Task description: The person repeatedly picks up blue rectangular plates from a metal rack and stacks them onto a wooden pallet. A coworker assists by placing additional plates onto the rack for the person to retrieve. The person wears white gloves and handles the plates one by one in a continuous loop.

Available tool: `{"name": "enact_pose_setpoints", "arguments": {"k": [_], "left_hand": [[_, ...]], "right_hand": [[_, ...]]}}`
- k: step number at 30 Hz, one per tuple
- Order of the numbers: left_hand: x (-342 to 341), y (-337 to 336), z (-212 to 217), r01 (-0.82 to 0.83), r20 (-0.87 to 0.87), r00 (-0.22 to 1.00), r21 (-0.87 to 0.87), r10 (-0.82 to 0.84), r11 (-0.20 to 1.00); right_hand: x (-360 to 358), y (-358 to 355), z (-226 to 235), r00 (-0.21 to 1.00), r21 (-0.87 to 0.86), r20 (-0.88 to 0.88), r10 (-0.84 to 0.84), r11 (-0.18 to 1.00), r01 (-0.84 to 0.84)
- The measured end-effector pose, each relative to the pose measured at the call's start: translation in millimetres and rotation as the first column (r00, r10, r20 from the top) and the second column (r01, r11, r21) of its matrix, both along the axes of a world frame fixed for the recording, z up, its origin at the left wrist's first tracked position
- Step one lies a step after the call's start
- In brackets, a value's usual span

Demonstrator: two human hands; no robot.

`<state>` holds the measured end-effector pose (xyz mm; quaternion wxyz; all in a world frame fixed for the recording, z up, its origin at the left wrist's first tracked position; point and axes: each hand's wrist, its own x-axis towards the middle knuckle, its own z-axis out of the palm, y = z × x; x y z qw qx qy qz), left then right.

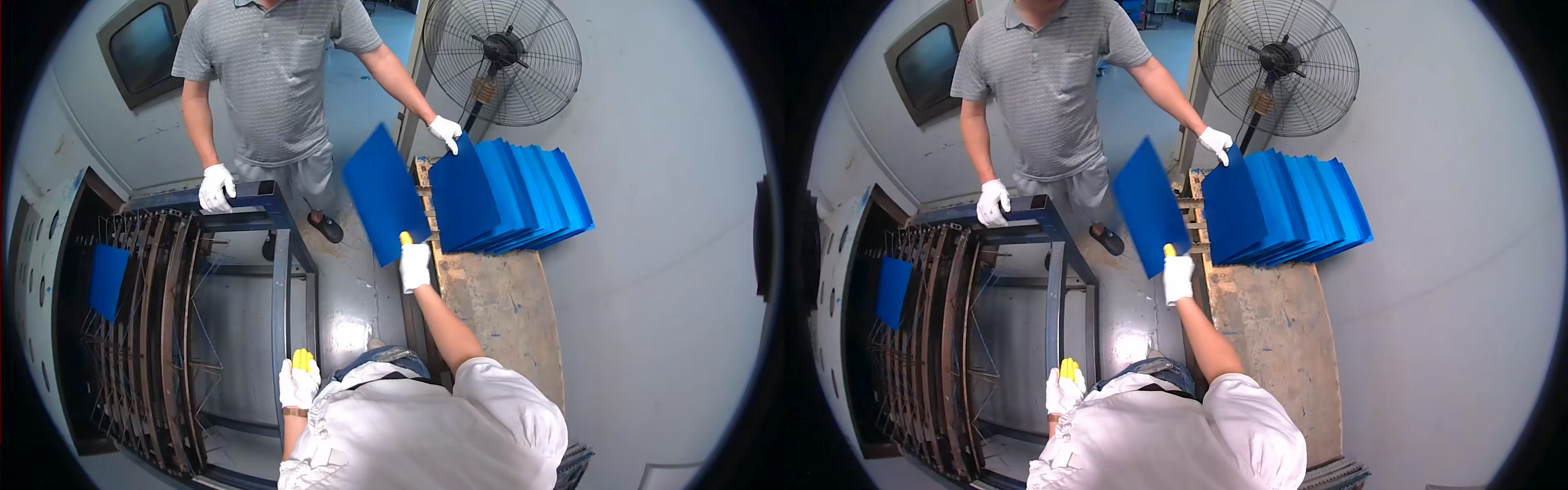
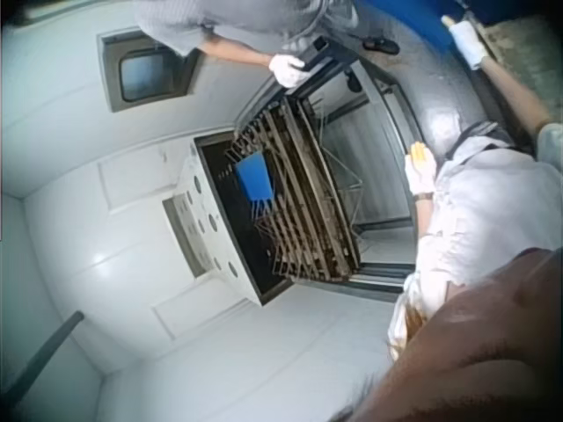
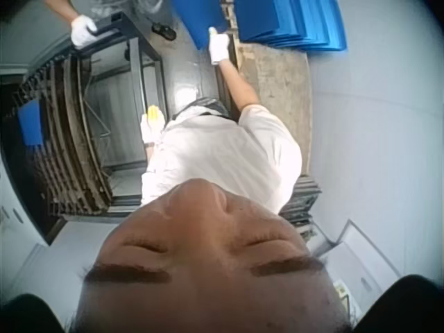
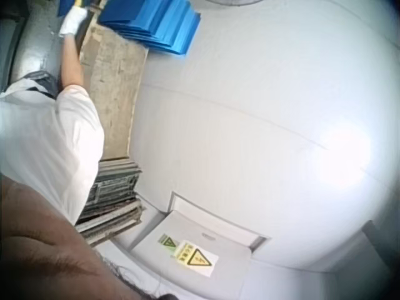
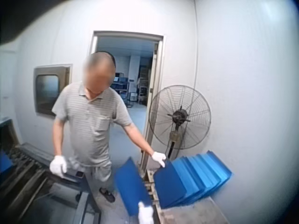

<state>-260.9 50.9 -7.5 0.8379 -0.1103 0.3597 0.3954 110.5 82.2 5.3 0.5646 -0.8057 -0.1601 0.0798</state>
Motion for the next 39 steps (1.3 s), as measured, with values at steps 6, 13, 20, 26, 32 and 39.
{"name": "enact_pose_setpoints", "arguments": {"k": [6,13,20,26,32,39], "left_hand": [[0,7,-2,0.031,-0.005,1.0,0.0,-0.031,1.0],[9,11,1,0.037,-0.006,0.999,-0.007,-0.037,0.999],[19,7,-4,0.063,0.005,0.998,0.004,-0.063,0.998],[28,-1,-5,0.045,0.021,0.999,-0.023,-0.044,0.999],[35,-3,-12,0.06,0.025,0.998,-0.031,-0.059,0.998],[30,-3,-13,0.034,0.038,0.999,-0.068,-0.031,0.997]], "right_hand": [[70,-24,-7,0.963,0.151,0.111,-0.244,0.962,0.227],[114,-42,-1,0.945,0.04,0.176,-0.276,0.961,0.274],[135,-51,-15,0.929,0.152,0.136,-0.343,0.934,0.323],[138,-61,-10,0.948,-0.048,0.172,-0.267,0.959,0.279],[155,-80,-26,0.999,-0.232,0.008,-0.051,0.971,0.051],[160,-95,-47,0.519,-0.012,-0.827,0.217,0.915,-0.402]]}}
